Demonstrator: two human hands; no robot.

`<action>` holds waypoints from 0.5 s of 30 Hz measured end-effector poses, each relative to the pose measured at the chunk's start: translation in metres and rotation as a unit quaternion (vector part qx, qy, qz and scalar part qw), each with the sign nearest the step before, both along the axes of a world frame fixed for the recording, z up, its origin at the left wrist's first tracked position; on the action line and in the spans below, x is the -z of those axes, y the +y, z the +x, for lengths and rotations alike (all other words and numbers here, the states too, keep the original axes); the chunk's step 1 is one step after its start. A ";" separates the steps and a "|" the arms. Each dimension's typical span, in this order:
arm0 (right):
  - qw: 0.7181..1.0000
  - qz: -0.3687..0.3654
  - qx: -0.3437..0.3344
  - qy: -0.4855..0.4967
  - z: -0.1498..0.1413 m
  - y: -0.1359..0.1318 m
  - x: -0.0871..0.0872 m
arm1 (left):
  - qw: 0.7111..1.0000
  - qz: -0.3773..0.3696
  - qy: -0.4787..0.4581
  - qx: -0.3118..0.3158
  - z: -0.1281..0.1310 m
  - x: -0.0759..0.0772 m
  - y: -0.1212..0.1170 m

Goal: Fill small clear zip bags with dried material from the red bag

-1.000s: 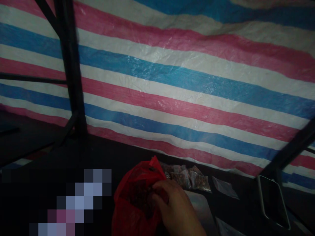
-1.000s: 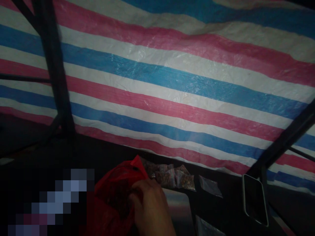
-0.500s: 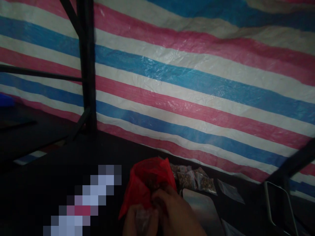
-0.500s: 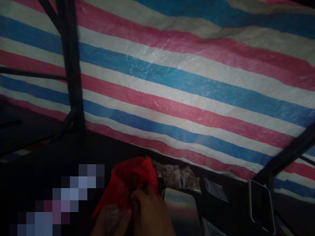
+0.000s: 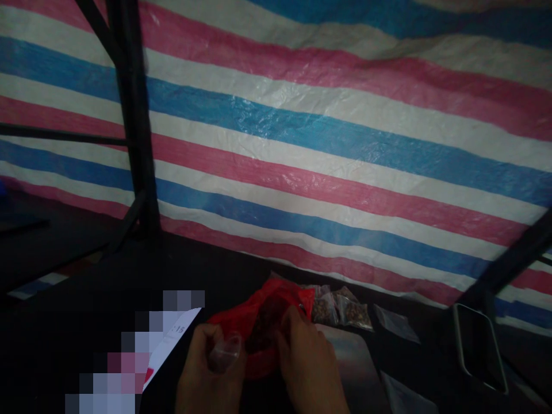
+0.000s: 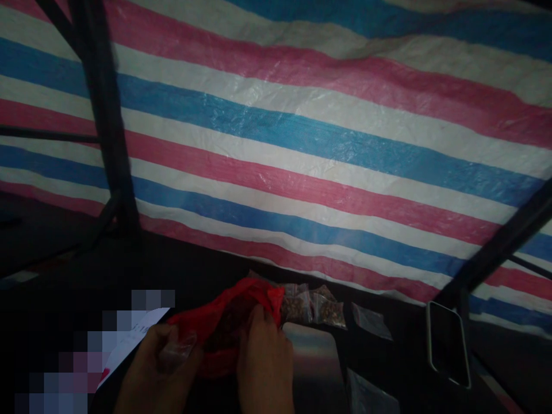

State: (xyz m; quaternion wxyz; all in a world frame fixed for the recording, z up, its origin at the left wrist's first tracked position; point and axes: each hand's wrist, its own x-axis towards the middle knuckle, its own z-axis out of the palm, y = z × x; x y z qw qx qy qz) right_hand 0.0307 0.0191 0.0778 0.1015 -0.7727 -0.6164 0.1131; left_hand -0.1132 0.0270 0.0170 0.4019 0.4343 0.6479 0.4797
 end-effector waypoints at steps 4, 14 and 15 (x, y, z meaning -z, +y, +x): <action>0.995 0.044 -0.088 0.015 0.003 0.000 0.008 | 0.999 0.017 -0.016 -0.030 -0.005 0.003 0.011; 0.995 0.025 -0.090 0.044 0.007 -0.002 0.007 | 0.991 0.067 -0.078 -0.083 0.000 -0.018 0.011; 0.996 0.024 -0.075 0.030 0.006 0.000 0.007 | 0.990 0.073 -0.082 -0.085 0.001 -0.019 0.012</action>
